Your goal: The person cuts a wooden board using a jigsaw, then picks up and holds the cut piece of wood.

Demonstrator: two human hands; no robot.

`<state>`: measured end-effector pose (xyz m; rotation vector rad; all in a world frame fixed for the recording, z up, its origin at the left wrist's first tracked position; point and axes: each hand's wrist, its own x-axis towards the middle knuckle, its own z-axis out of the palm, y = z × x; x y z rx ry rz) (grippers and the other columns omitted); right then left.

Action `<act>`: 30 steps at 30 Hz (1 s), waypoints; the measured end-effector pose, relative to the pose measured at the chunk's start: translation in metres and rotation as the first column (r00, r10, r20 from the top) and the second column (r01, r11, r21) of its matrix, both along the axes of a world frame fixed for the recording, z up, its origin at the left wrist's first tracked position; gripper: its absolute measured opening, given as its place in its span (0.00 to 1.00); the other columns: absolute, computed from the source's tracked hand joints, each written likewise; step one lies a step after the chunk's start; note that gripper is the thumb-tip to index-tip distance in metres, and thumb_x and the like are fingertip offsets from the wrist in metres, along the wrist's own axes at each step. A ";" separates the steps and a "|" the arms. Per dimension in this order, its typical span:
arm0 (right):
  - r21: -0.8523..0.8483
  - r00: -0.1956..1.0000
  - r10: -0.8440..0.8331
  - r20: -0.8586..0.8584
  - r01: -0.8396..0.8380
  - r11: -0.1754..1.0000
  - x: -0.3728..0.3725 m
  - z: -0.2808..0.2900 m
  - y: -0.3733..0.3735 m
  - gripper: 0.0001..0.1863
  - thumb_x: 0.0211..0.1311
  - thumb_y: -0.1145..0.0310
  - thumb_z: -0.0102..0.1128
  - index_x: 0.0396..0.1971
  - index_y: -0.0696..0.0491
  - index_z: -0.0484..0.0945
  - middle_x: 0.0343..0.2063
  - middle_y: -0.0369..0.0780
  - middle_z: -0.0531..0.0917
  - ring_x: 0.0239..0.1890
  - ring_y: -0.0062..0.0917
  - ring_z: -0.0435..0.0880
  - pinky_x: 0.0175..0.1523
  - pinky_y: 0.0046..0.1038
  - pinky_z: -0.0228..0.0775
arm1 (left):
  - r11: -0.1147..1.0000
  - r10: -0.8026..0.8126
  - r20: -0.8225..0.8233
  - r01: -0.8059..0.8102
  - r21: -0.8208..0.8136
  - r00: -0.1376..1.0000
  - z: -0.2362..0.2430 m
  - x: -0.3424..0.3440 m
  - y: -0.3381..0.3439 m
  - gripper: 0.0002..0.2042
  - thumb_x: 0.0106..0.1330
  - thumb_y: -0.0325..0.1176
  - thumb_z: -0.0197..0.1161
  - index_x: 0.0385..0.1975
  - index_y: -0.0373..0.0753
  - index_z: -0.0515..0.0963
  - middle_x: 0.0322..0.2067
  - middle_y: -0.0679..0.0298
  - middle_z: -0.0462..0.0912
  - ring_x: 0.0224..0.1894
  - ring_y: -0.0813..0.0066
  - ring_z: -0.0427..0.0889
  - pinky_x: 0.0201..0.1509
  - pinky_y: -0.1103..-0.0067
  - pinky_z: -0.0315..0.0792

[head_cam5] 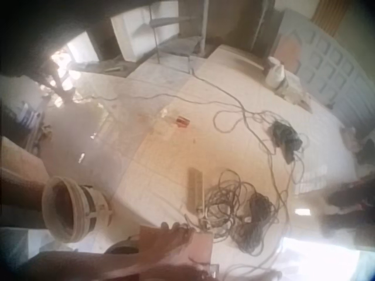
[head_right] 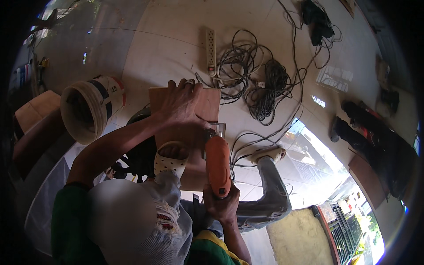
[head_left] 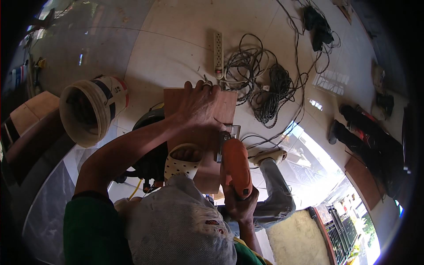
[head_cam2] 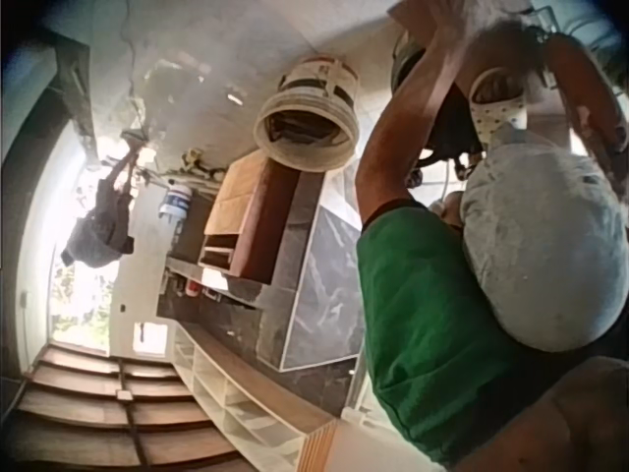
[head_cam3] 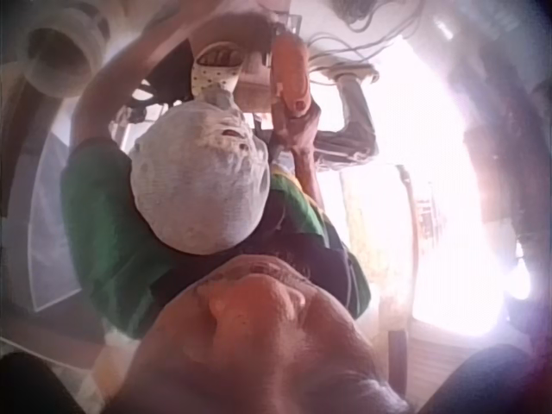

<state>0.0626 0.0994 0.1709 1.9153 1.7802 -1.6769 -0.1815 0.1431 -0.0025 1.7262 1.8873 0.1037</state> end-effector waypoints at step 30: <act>0.011 0.999 -0.039 -0.019 0.039 0.999 -0.001 -0.002 0.000 0.14 0.53 0.66 0.68 0.31 0.62 0.79 0.20 0.43 0.81 0.22 0.28 0.82 0.33 0.32 0.77 | 0.991 0.003 0.054 0.004 -0.132 0.999 0.005 -0.002 0.006 0.55 0.35 0.74 0.76 0.54 0.29 0.71 0.49 0.45 0.79 0.57 0.49 0.76 0.56 0.54 0.61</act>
